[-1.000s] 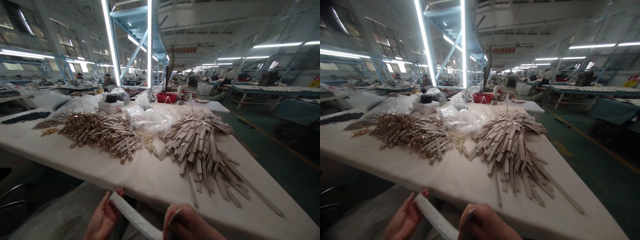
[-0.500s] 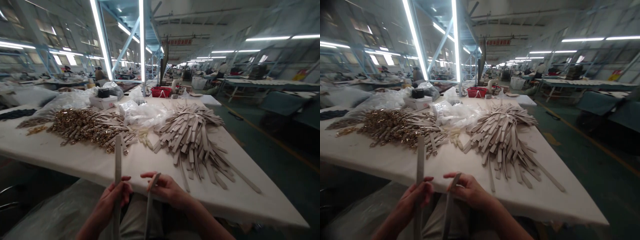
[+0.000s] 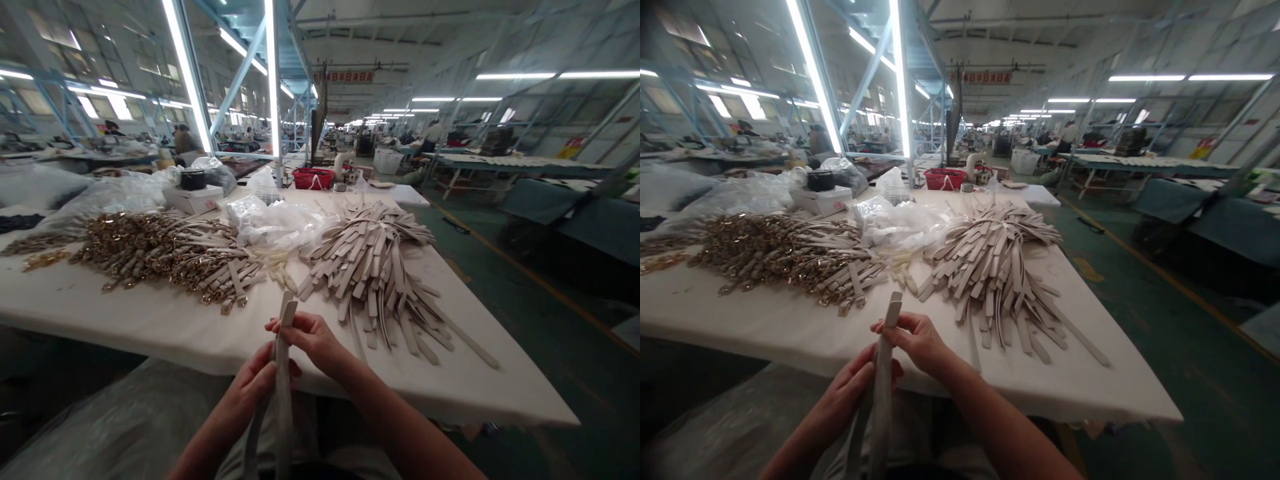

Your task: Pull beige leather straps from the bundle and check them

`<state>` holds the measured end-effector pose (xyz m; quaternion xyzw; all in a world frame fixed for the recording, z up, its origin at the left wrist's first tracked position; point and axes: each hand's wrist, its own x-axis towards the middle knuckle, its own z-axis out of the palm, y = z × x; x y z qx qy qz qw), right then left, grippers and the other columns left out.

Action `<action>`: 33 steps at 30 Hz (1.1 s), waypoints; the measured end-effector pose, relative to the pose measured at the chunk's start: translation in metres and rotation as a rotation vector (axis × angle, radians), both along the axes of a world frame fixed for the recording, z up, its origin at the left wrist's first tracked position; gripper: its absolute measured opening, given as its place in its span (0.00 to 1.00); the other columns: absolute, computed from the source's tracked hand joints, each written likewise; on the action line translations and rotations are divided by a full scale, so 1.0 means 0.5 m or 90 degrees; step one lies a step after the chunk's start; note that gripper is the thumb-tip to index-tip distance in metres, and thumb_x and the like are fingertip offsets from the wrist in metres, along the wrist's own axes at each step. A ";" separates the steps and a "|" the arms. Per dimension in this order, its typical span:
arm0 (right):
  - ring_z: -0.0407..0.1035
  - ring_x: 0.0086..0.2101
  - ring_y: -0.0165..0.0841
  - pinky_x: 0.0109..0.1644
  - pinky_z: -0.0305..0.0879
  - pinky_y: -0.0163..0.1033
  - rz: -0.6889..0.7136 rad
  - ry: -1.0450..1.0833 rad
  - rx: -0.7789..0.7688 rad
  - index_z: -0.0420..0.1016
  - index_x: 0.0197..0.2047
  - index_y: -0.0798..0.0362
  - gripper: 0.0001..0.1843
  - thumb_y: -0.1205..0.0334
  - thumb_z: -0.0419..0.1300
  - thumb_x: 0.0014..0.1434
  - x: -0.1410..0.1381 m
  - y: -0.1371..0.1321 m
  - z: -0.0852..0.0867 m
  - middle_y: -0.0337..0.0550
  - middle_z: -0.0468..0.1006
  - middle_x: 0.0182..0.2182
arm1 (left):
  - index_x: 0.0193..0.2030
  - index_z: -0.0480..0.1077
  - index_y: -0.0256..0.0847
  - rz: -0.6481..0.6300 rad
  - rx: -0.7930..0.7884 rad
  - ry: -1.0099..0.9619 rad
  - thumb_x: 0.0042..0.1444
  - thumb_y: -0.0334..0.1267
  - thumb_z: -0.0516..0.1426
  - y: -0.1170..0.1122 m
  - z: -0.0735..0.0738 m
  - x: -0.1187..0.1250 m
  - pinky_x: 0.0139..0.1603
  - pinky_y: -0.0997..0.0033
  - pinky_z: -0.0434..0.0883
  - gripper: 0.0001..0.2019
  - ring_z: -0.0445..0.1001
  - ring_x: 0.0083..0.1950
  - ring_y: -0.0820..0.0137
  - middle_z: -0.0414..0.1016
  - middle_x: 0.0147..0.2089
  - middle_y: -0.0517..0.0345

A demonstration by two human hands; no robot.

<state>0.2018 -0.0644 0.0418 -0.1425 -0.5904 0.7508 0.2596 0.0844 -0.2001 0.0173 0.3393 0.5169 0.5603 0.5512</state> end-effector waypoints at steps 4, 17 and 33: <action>0.75 0.41 0.37 0.44 0.69 0.40 -0.034 0.047 0.000 0.83 0.41 0.53 0.16 0.49 0.67 0.57 -0.002 0.000 0.011 0.48 0.82 0.47 | 0.52 0.71 0.37 -0.007 -0.012 0.038 0.59 0.57 0.57 0.021 0.006 0.015 0.27 0.74 0.62 0.25 0.68 0.26 0.71 0.73 0.28 0.58; 0.70 0.56 0.45 0.69 0.52 0.54 -0.162 0.098 0.007 0.85 0.40 0.44 0.11 0.49 0.67 0.58 -0.005 0.033 -0.036 0.43 0.85 0.44 | 0.32 0.69 0.40 -0.050 -0.024 0.427 0.63 0.38 0.48 -0.060 0.017 -0.024 0.42 0.72 0.66 0.12 0.71 0.38 0.68 0.72 0.33 0.59; 0.67 0.57 0.45 0.66 0.52 0.54 -0.090 0.076 -0.029 0.85 0.35 0.46 0.10 0.49 0.67 0.57 -0.050 0.003 -0.055 0.44 0.81 0.52 | 0.30 0.61 0.42 0.032 -0.111 0.337 0.65 0.55 0.47 -0.132 -0.071 -0.026 0.31 0.71 0.63 0.20 0.63 0.27 0.71 0.63 0.25 0.64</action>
